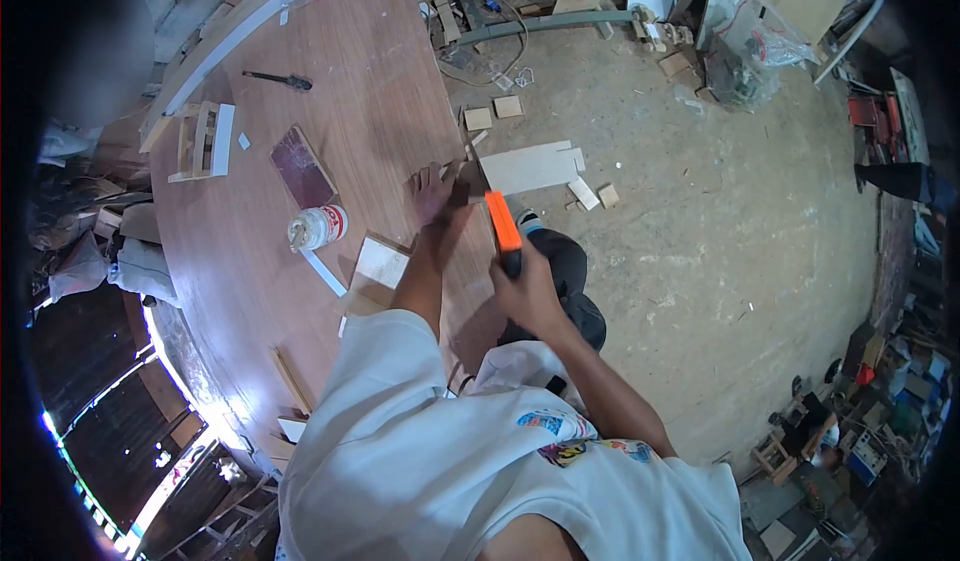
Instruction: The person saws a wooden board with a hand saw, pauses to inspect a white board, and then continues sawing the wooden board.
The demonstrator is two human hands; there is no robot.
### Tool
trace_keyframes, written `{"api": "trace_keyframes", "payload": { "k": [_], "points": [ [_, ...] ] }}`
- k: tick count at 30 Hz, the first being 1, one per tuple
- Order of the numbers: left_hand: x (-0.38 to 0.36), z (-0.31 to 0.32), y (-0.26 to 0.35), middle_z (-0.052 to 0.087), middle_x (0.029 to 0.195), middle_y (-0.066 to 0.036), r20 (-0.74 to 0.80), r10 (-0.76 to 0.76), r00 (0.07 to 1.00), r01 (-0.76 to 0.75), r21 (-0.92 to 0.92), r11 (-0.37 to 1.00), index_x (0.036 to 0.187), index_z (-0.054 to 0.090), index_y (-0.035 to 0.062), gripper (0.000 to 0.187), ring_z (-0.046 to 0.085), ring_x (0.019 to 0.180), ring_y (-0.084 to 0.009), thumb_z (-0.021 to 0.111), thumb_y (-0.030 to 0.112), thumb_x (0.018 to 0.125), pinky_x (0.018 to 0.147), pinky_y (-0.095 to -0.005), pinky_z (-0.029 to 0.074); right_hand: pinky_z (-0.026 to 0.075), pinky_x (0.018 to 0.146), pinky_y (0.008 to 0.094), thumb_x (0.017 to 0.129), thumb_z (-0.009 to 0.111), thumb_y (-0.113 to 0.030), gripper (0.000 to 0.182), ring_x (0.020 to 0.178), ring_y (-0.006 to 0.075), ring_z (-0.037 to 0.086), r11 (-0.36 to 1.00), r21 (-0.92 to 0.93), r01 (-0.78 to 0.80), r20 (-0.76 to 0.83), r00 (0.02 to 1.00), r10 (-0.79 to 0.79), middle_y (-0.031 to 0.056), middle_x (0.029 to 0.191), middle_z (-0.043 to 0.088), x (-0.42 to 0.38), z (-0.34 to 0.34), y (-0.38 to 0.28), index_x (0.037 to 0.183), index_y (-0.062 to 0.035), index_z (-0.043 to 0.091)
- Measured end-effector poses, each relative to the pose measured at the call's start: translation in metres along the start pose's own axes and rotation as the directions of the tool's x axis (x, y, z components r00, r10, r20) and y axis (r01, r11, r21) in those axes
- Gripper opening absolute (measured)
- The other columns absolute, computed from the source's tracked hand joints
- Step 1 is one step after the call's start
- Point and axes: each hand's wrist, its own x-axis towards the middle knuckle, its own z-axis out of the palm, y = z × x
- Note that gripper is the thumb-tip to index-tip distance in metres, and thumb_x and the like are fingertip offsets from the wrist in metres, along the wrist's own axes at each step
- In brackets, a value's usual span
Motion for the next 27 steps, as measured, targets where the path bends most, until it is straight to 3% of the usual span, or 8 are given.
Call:
{"api": "trace_keyframes", "payload": {
  "k": [3, 5, 6, 12, 14, 21, 24, 27],
  "points": [
    [-0.008, 0.016, -0.007, 0.051, 0.100, -0.006, 0.030, -0.003, 1.000, 0.003, -0.015, 1.000, 0.118, 0.057, 0.0263, 0.036, 0.053, 0.097, -0.0257, 0.053, 0.023, 0.083, 0.092, -0.0442, 0.043, 0.045, 0.058, 0.0359, 0.075, 0.059, 0.000, 0.024, 0.062, 0.0298, 0.063, 0.996, 0.078, -0.034, 0.027, 0.999, 0.032, 0.0189, 0.065, 0.054, -0.039, -0.013, -0.026, 0.097, 0.0026, 0.052],
    [-0.009, 0.026, -0.013, 0.050, 0.102, -0.007, 0.013, 0.035, 0.999, -0.036, 0.061, 0.997, 0.121, 0.055, 0.0258, 0.039, 0.052, 0.099, -0.0262, 0.055, 0.026, 0.081, 0.093, -0.0446, 0.042, 0.043, 0.059, 0.0296, 0.076, 0.058, 0.001, 0.016, 0.064, 0.0122, 0.051, 0.994, 0.104, -0.045, -0.020, 0.999, 0.047, 0.0111, 0.066, 0.051, -0.041, -0.008, -0.015, 0.091, 0.0028, 0.053],
    [-0.009, 0.018, -0.008, 0.050, 0.102, -0.007, 0.012, 0.038, 0.999, -0.038, 0.060, 0.997, 0.121, 0.055, 0.0258, 0.039, 0.052, 0.099, -0.0262, 0.055, 0.026, 0.081, 0.093, -0.0446, 0.042, 0.043, 0.059, 0.0296, 0.076, 0.058, 0.001, 0.016, 0.064, 0.0122, 0.051, 0.994, 0.104, -0.044, -0.023, 0.999, 0.047, 0.0111, 0.066, 0.051, -0.031, -0.003, 0.003, 0.091, 0.0028, 0.053],
    [-0.001, -0.013, 0.003, 0.048, 0.107, -0.010, 0.177, -0.040, 0.983, 0.032, 0.045, 0.998, 0.125, 0.053, 0.0235, 0.043, 0.050, 0.104, -0.0289, 0.055, 0.023, 0.082, 0.094, -0.0454, 0.041, 0.045, 0.067, 0.0275, 0.075, 0.057, 0.002, 0.024, 0.070, 0.0159, 0.056, 0.983, -0.040, -0.181, 0.086, 0.979, 0.184, 0.0138, 0.075, 0.053, 0.002, 0.002, -0.006, 0.098, 0.0018, 0.052],
    [0.001, -0.024, 0.011, 0.048, 0.107, -0.009, 0.123, -0.064, 0.990, 0.070, -0.043, 0.997, 0.126, 0.051, 0.0246, 0.044, 0.050, 0.104, -0.0283, 0.054, 0.022, 0.082, 0.096, -0.0451, 0.040, 0.044, 0.063, 0.0293, 0.075, 0.057, 0.002, 0.018, 0.066, 0.0181, 0.056, 0.998, 0.059, 0.009, 0.003, 1.000, -0.009, 0.0138, 0.071, 0.053, -0.033, -0.011, -0.032, 0.092, 0.0022, 0.052],
    [-0.003, 0.011, -0.006, 0.050, 0.104, -0.007, 0.025, -0.001, 1.000, -0.001, 0.079, 0.997, 0.121, 0.056, 0.0267, 0.038, 0.051, 0.102, -0.0263, 0.053, 0.021, 0.083, 0.093, -0.0439, 0.042, 0.045, 0.067, 0.0302, 0.075, 0.056, 0.002, 0.023, 0.069, 0.0177, 0.056, 0.999, 0.029, 0.017, 0.040, 0.999, -0.018, 0.0149, 0.074, 0.053, 0.000, 0.004, 0.040, 0.097, 0.0025, 0.052],
    [-0.006, 0.014, -0.002, 0.050, 0.101, -0.007, 0.040, -0.091, 0.995, 0.087, 0.110, 0.990, 0.118, 0.058, 0.0271, 0.035, 0.051, 0.100, -0.0253, 0.052, 0.021, 0.084, 0.090, -0.0430, 0.043, 0.046, 0.060, 0.0369, 0.073, 0.060, 0.000, 0.037, 0.067, 0.0325, 0.064, 1.000, -0.011, -0.013, 0.086, 0.996, 0.014, 0.0217, 0.070, 0.055, 0.002, 0.003, 0.029, 0.109, 0.0010, 0.053],
    [-0.008, 0.024, -0.008, 0.050, 0.100, -0.007, -0.015, -0.033, 0.999, 0.034, 0.128, 0.991, 0.118, 0.058, 0.0276, 0.036, 0.051, 0.099, -0.0245, 0.052, 0.019, 0.084, 0.090, -0.0426, 0.043, 0.045, 0.063, 0.0295, 0.075, 0.057, 0.003, 0.020, 0.065, 0.0159, 0.054, 0.997, 0.065, 0.031, 0.034, 0.999, -0.034, 0.0136, 0.071, 0.052, -0.041, -0.009, -0.011, 0.095, 0.0023, 0.054]
  ]
}}
